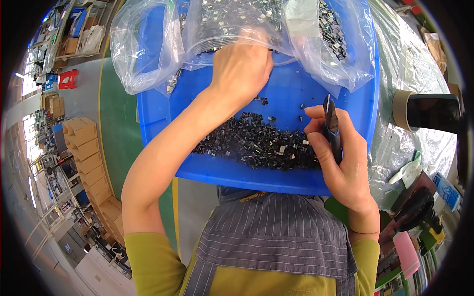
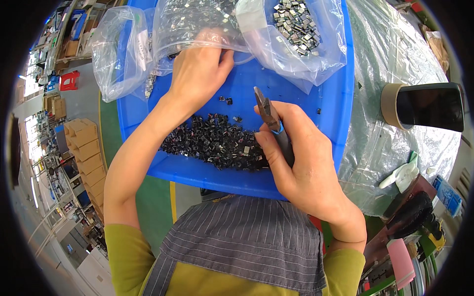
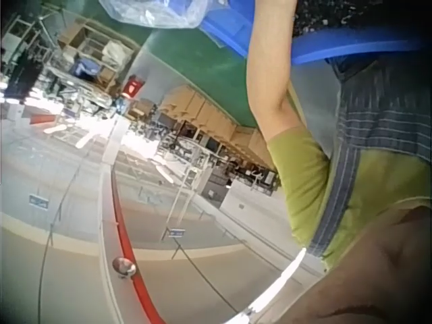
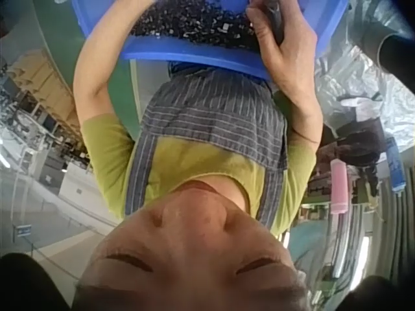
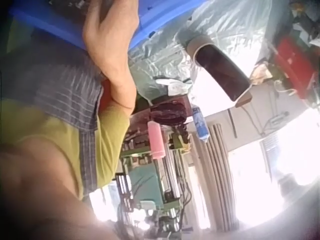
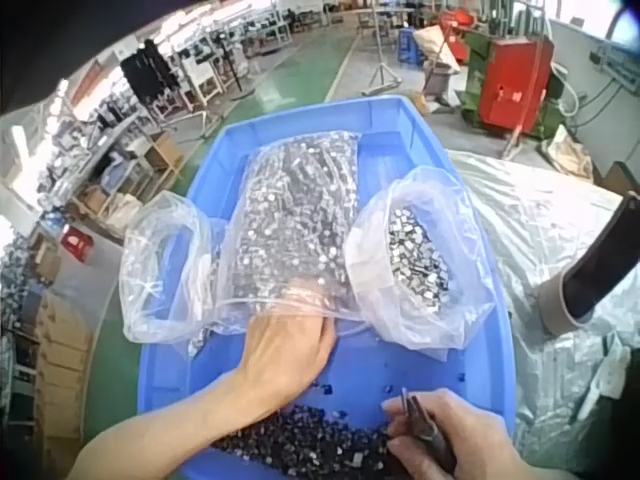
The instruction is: Trimming small black electronic components using a pair of pliers over a blue sorting tray.
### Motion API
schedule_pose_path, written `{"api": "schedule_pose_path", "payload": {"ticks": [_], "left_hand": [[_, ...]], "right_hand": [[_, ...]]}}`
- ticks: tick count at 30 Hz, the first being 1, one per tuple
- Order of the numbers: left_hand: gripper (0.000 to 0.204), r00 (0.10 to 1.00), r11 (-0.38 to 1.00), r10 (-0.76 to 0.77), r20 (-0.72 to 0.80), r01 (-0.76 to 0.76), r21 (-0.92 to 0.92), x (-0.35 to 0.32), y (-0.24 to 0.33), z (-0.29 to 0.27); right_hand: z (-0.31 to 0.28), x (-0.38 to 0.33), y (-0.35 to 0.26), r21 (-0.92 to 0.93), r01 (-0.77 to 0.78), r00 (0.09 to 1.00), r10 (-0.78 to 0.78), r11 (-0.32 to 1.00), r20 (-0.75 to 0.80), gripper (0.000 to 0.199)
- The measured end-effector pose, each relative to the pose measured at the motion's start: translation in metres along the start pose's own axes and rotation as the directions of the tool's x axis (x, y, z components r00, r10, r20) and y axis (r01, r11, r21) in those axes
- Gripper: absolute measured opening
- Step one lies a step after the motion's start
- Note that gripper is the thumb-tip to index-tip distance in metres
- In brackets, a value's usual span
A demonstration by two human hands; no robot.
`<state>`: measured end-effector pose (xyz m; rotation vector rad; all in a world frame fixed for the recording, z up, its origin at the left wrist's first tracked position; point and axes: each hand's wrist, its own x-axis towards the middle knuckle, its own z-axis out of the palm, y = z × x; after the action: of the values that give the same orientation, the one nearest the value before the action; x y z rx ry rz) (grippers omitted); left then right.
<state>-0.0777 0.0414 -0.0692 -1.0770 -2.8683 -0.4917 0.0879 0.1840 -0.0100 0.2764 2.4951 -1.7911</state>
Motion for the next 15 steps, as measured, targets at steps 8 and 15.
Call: {"api": "schedule_pose_path", "payload": {"ticks": [8,15], "left_hand": [[0.01,0.894,0.234,-0.124,0.43,0.448,-0.863,-0.057,0.033,-0.072],[0.018,0.997,0.43,0.055,0.057,0.028,-0.902,-0.077,0.031,-0.062]], "right_hand": [[0.004,0.0,0.006,-0.1,0.044,0.99,-0.03,0.994,0.138,0.036],[0.01,0.002,0.0,-0.219,0.079,0.98,-0.035,0.972,0.197,0.042]]}}
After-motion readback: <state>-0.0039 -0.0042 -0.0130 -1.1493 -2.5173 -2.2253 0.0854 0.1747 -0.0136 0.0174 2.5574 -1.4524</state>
